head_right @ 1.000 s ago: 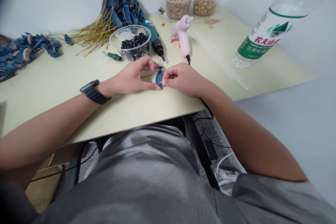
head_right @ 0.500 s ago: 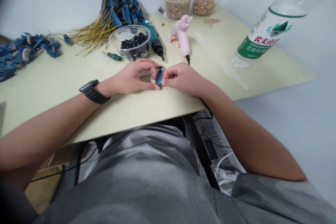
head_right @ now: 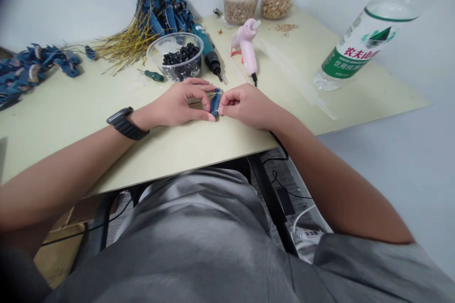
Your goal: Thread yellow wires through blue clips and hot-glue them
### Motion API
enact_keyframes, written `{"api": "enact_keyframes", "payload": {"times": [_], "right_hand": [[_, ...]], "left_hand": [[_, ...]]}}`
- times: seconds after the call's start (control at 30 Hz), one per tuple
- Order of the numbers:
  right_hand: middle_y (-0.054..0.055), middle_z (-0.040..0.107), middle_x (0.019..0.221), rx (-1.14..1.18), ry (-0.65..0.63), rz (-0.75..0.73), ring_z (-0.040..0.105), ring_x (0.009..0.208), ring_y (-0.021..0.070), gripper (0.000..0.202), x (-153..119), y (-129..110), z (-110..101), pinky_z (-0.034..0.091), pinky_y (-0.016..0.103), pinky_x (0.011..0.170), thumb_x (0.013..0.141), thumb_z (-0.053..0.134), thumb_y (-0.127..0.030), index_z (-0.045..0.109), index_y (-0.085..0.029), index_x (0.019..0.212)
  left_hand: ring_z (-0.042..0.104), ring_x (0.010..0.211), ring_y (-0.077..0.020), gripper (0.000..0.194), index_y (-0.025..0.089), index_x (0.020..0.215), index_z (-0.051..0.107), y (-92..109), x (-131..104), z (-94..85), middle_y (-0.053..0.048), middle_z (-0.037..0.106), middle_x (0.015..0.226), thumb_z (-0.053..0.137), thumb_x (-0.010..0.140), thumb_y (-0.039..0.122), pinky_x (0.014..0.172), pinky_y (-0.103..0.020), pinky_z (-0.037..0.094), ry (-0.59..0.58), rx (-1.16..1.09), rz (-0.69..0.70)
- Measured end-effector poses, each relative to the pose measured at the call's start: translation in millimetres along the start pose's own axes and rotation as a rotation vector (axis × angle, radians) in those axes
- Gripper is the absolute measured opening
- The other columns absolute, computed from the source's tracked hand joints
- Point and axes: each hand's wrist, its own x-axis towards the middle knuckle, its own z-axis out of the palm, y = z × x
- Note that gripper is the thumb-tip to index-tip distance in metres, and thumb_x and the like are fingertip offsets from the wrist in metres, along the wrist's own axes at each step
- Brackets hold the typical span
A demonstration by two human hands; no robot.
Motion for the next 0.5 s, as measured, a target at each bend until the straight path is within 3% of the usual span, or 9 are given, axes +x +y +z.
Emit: {"api": "enact_keyframes", "payload": {"times": [0.27, 0.5], "right_hand": [[0.005, 0.08, 0.086, 0.009, -0.005, -0.005, 0.064, 0.08, 0.021, 0.008, 0.0, 0.5, 0.1, 0.047, 0.039, 0.08, 0.089, 0.082, -0.025, 0.083, -0.022, 0.082], [0.004, 0.077, 0.083, -0.006, -0.002, -0.006, 0.061, 0.078, 0.0206, 0.01, -0.5, -0.1, 0.2, 0.046, 0.039, 0.078, 0.089, 0.083, -0.029, 0.082, -0.023, 0.082]], "left_hand": [[0.053, 0.168, -0.0398, 0.051, 0.025, 0.086, 0.081, -1.4, 0.0, 0.9, -0.007, 0.081, 0.155, 0.096, 0.08, 0.073, 0.141, -0.062, 0.036, 0.004, 0.014, 0.005], [0.054, 0.168, -0.0398, 0.055, 0.026, 0.087, 0.081, 0.9, 0.0, -0.4, -0.006, 0.085, 0.145, 0.091, 0.082, 0.08, 0.142, -0.063, 0.033, -0.022, 0.025, -0.009]]}}
